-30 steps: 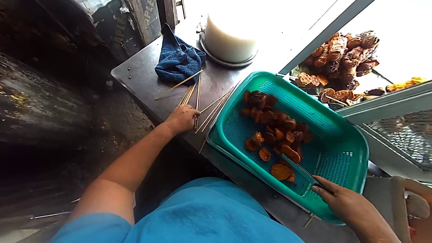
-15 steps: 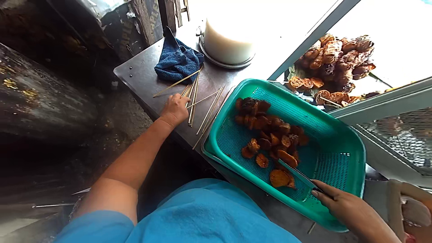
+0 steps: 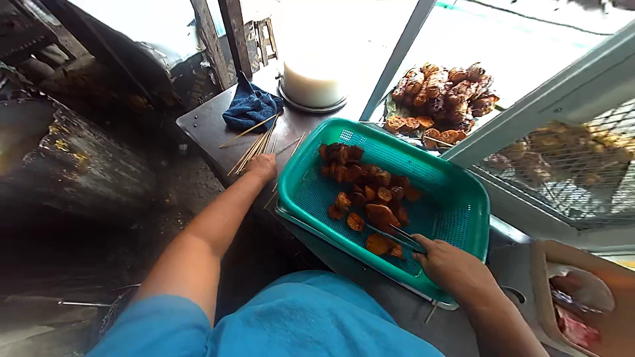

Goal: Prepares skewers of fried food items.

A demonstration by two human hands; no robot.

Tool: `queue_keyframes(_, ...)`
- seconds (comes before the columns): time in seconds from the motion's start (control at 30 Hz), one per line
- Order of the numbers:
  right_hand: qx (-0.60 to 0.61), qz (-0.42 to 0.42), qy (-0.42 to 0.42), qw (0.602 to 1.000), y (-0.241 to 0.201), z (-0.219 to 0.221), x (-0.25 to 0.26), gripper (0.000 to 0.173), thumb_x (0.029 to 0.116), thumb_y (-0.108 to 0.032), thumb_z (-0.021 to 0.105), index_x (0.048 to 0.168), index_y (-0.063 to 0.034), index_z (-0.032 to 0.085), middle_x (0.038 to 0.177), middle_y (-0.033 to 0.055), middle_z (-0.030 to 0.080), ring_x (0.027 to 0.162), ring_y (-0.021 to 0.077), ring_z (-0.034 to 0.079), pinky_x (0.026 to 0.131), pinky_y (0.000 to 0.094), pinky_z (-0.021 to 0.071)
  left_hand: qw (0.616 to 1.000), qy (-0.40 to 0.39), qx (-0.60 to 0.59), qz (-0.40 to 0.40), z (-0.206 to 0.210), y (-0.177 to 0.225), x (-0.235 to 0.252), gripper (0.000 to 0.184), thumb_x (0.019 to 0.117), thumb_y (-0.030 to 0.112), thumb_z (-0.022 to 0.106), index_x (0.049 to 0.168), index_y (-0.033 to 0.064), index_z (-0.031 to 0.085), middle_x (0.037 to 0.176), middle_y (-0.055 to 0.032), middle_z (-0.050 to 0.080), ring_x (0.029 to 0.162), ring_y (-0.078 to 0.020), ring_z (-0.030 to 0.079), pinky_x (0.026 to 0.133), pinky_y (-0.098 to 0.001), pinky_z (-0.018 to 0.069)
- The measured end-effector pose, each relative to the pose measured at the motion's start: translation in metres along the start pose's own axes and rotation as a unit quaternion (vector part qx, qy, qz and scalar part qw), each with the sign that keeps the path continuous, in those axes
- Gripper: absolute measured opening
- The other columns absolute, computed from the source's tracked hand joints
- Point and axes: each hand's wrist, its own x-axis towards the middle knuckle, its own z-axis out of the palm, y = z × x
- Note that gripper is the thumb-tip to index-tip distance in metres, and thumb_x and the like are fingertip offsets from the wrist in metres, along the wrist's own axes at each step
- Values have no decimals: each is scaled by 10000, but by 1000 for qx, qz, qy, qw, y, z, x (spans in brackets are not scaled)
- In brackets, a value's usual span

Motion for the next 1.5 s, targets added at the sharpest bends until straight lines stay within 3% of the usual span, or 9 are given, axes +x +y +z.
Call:
queue_keyframes(0.2,-19,-21,14,1000,8,-5,-4,326,1096,-249,494,1375,-150,630,1205,211,705,1165,414,665,919,602,522,987,-10,-159,-22,-1,-10,7,433,960,198,640,1373,69,611,1304,-243,641,1232,-428,604,1018,-661,452)
queue_keyframes(0.27,-18,-27,4,999,11,-5,-2,330,1098,-252,489,1384,-155,624,1209,206,705,1167,409,665,921,599,522,957,-3,-283,-60,-2,-15,2,423,944,140,621,1360,65,614,1208,-223,675,1047,-360,680,904,-573,536)
queue_keyframes(0.47,-30,-41,-2,999,19,-10,7,329,1095,-275,497,1380,-192,638,1200,177,719,1151,389,677,913,585,531,672,14,-720,-171,0,-15,-2,318,971,24,498,1282,-26,540,883,-102,598,657,-156,619,647,-307,573)
queue_keyframes(0.53,-37,-50,-2,998,21,-15,9,326,1092,-268,503,1380,-199,640,1189,174,723,1138,388,683,900,586,535,629,29,-749,-205,-2,-11,0,210,976,38,512,1171,-14,568,823,-81,596,588,-118,580,547,-238,522)
queue_keyframes(0.7,31,-88,54,994,33,-25,9,324,1079,-241,550,1385,-207,654,1144,177,739,1100,403,694,902,619,520,730,-25,-662,-168,-6,-9,-8,170,1009,54,522,1125,3,635,698,0,573,461,-22,405,412,-164,306)
queue_keyframes(0.87,274,-140,146,940,50,-14,6,345,1054,-206,576,1388,-202,664,986,104,751,772,242,689,713,494,545,897,35,-434,-81,-21,-19,-56,283,1079,227,505,1262,83,665,764,-25,518,585,-106,390,551,-291,350)
queue_keyframes(0.97,478,-115,94,866,42,-16,-2,382,1057,-206,558,1432,-171,615,854,-5,693,583,56,601,530,227,521,864,79,-498,-6,-38,3,-106,303,1086,224,492,1314,102,649,738,25,528,516,-32,416,465,-185,349)
queue_keyframes(1.17,684,-139,49,714,17,-16,-12,364,1047,-113,551,1401,-41,603,765,-14,661,526,40,562,465,164,480,747,-193,-609,184,-15,76,-195,309,1036,132,474,1260,39,665,766,44,662,518,9,501,472,-145,413)
queue_keyframes(1.5,735,-74,92,668,11,-7,-21,352,1062,-82,534,1406,-46,604,723,14,639,502,49,546,443,162,463,703,-245,-656,122,3,88,-188,313,1050,107,500,1304,8,654,763,4,619,493,-4,441,438,-133,349)
